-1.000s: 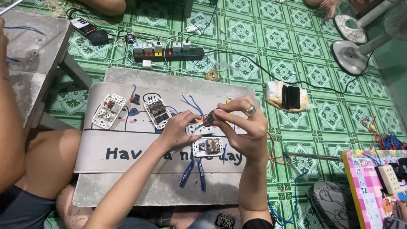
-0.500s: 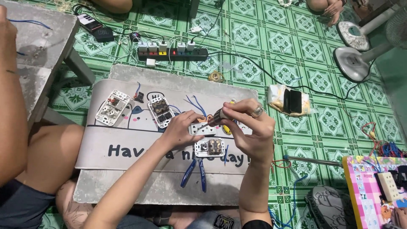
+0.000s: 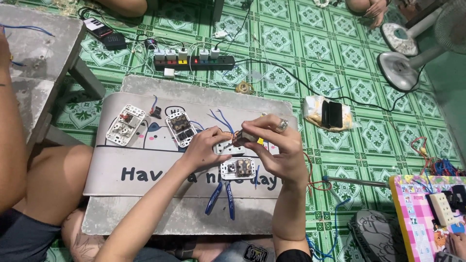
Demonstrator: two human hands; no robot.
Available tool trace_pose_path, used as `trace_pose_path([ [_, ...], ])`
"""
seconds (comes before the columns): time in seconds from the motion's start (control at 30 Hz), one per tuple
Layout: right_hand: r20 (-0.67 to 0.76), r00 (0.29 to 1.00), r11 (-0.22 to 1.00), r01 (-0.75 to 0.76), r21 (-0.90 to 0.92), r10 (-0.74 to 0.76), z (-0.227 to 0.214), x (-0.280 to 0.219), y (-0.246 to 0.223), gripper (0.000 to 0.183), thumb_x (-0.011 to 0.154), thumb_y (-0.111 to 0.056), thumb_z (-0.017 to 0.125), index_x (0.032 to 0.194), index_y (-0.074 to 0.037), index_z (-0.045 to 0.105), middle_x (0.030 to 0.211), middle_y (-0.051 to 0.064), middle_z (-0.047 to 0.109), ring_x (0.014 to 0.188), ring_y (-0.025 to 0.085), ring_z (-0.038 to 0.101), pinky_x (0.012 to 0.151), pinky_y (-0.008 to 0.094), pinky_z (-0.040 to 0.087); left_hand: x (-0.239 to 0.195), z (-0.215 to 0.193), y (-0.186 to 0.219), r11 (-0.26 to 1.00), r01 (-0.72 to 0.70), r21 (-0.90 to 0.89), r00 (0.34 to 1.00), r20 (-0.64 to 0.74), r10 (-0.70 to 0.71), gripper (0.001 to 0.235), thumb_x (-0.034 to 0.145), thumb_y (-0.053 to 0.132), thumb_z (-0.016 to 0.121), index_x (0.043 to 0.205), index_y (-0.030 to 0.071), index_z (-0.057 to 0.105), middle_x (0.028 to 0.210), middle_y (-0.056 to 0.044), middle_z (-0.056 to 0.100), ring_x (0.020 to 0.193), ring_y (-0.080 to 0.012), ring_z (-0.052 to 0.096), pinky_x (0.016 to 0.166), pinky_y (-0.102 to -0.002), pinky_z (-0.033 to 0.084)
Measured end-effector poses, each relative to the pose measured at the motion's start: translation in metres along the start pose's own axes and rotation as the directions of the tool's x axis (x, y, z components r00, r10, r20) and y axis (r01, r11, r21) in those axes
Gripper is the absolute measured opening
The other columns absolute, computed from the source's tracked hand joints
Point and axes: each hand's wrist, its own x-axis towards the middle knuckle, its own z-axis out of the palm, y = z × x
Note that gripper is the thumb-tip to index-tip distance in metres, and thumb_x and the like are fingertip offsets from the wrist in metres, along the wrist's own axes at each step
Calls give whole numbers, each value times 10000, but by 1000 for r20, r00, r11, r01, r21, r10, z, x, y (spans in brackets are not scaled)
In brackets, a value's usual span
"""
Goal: The person assembles electrical socket units by inserting wires into terminals and tightening screws with a screwdriver. They handle multiple socket housings and wires, using pliers to strip or adjust wires as needed.
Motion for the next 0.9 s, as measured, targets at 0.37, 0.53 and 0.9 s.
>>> trace_pose_path([
  [0.37,-48,999,996,11,-92,-15,10,6,-1,226,848,42,815,1066,57,760,1024,248,721,978,370,733,839,430,598,-3,19,-27,999,-53,-1,995,-86,53,490,723,560,824,1034,184,776,842,-11,587,754,-228,627,724,-360,538],
  [0.53,-33,999,999,-36,15,37,6,7,1,260,865,74,754,1121,105,717,1053,314,705,1017,404,715,862,451,595,-4,17,-26,1000,-24,3,998,-50,24,514,693,562,827,1037,182,781,830,-2,576,748,-209,621,728,-348,536],
  [0.9,-140,987,997,-75,18,77,12,4,5,244,889,119,729,1130,131,692,1088,328,697,1009,412,723,838,478,626,-4,22,-30,999,-31,36,998,-47,33,536,704,592,806,1042,176,785,817,-10,549,748,-209,605,723,-352,536],
])
